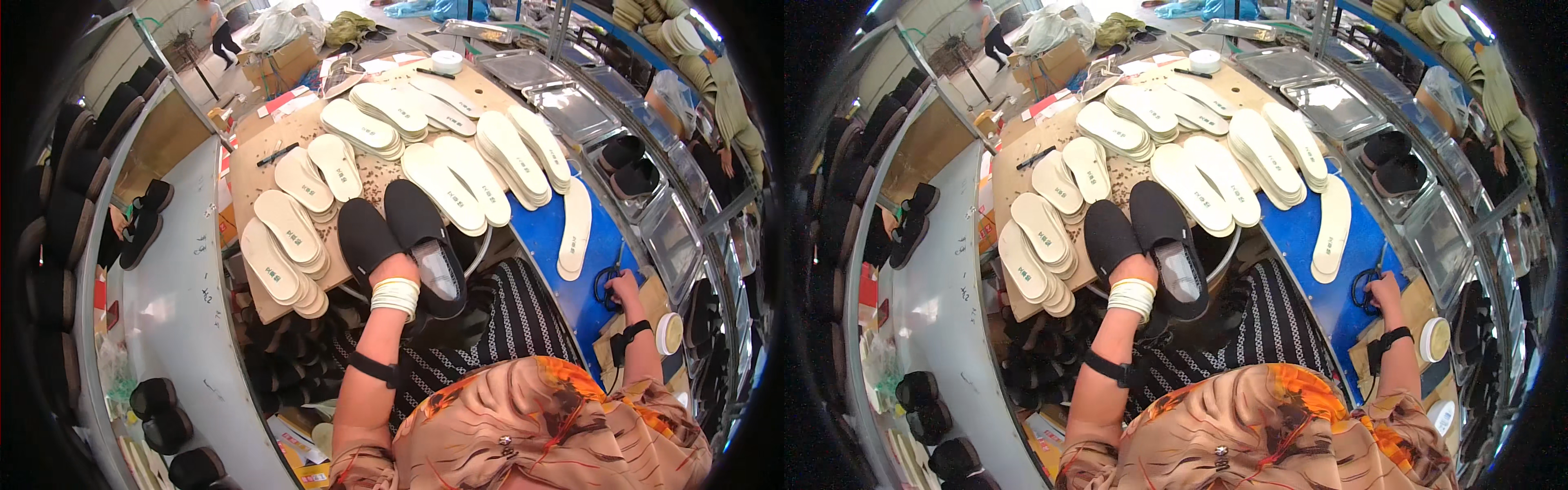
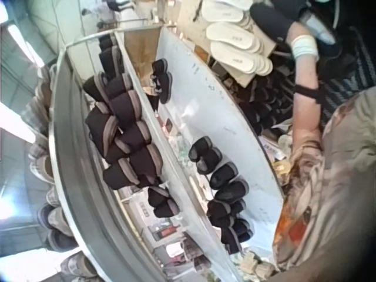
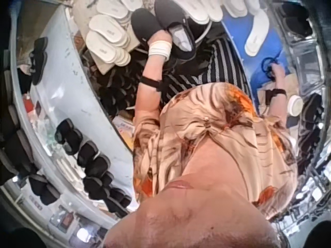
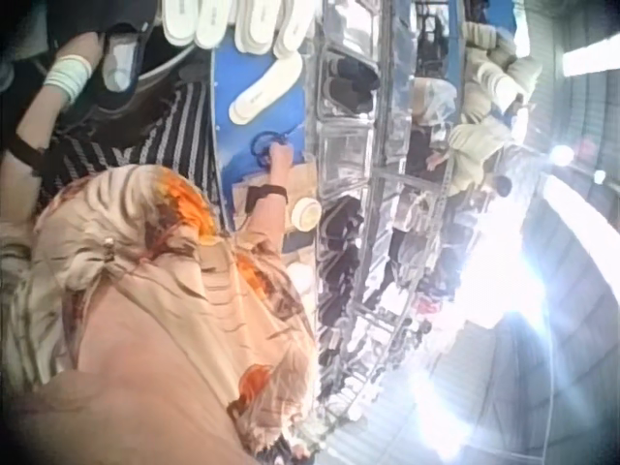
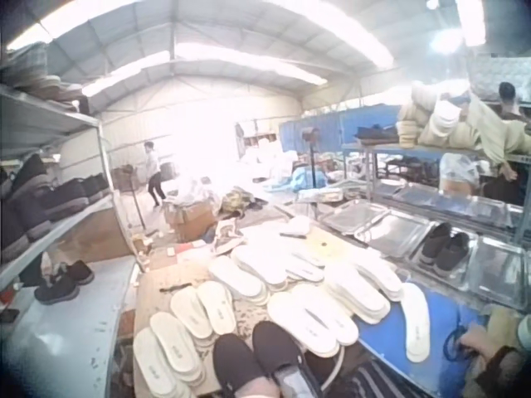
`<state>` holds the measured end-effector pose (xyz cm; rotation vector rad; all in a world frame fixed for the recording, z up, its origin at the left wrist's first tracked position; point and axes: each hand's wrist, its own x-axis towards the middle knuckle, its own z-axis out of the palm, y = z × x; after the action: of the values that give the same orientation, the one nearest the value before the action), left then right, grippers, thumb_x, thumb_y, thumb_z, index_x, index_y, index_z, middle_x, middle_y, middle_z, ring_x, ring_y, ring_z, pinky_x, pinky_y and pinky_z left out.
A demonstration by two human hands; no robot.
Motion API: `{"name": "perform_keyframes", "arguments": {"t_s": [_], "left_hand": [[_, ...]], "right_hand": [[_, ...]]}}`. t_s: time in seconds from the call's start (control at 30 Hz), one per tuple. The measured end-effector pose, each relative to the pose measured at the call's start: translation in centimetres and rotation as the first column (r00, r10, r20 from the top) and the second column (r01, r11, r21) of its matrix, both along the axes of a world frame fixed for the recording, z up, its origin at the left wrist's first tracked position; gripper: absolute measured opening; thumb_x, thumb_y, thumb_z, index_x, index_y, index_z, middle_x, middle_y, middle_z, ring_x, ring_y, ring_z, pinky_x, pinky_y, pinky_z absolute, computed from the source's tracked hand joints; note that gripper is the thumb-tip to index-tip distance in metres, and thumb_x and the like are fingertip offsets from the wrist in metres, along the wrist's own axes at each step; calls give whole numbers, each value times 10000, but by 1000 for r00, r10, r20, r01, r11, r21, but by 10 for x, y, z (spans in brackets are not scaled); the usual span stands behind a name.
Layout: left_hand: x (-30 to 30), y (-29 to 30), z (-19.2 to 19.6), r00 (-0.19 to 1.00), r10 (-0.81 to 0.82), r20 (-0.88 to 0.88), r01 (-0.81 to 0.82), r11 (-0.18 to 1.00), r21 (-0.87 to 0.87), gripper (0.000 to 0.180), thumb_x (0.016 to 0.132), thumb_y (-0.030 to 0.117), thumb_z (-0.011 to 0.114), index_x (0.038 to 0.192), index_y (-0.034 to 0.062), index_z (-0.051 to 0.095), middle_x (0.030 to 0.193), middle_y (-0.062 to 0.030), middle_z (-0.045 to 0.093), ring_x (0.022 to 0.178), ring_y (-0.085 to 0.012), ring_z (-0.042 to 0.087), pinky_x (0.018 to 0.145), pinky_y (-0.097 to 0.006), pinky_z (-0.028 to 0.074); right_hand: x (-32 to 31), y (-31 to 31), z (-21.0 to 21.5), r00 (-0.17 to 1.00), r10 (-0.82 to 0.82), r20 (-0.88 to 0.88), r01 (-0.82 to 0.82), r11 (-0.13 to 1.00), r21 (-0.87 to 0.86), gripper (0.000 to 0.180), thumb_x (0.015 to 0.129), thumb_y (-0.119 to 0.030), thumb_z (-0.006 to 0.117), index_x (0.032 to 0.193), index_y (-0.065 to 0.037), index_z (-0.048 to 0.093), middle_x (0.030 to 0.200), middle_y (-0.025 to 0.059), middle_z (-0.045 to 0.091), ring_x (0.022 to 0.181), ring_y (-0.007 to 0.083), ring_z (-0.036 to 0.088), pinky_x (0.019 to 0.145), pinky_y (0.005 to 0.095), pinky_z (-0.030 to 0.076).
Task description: The person trims the soles of shoes using shears, places them on a rack, and then inserts insoles into shoes before placing them on a tray.
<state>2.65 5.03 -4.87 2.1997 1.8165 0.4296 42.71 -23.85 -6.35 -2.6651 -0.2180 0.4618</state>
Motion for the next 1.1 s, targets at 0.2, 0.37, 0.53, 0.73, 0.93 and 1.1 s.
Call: {"name": "perform_keyframes", "arguments": {"t_s": [0.2,0.37,0.53,0.73,0.93,1.1], "left_hand": [[-49,-29,18,948,-310,77,300,946,121,173,754,171,536,756,6,591,714,-225,579,646,-415,553,600,-486,452],[-111,-44,40,713,-462,527,445,879,170,376,657,132,658,1011,26,590,973,-169,610,915,-337,580,775,-366,467],[-150,-73,63,802,-446,398,478,878,20,414,681,131,661,1070,19,572,1102,-144,569,1014,-291,549,870,-335,425],[-174,-81,63,821,-412,396,463,886,-37,448,687,128,667,1103,16,547,1151,-151,531,1042,-280,534,888,-344,416],[-167,-77,81,796,-534,285,559,829,-4,387,694,101,636,1066,15,572,1086,-152,575,1009,-294,555,868,-348,436],[-164,-67,71,821,-441,362,495,866,-67,356,698,66,598,1049,5,576,1005,-162,612,942,-291,595,810,-330,473]], "right_hand": [[-39,13,40,831,230,-506,402,380,833,402,754,-61,560,1136,-81,437,706,51,532,416,140,455,342,250,336],[-107,99,104,477,825,-304,-132,409,903,342,863,-214,474,1134,-7,452,675,40,549,453,90,458,410,186,345],[-176,163,133,148,989,12,-811,114,573,606,631,-265,752,1130,-49,485,838,59,557,787,146,528,733,293,437],[-191,182,127,-34,962,272,-916,-139,377,600,600,-307,751,1101,-73,519,877,105,574,837,249,569,733,334,449],[-196,188,111,-120,935,332,-939,-216,268,514,639,-316,720,1058,-74,546,792,116,579,751,287,582,642,355,465],[-190,173,103,-37,994,106,-922,-75,380,483,666,-325,708,1038,-65,544,738,107,579,695,280,583,612,350,457]]}}
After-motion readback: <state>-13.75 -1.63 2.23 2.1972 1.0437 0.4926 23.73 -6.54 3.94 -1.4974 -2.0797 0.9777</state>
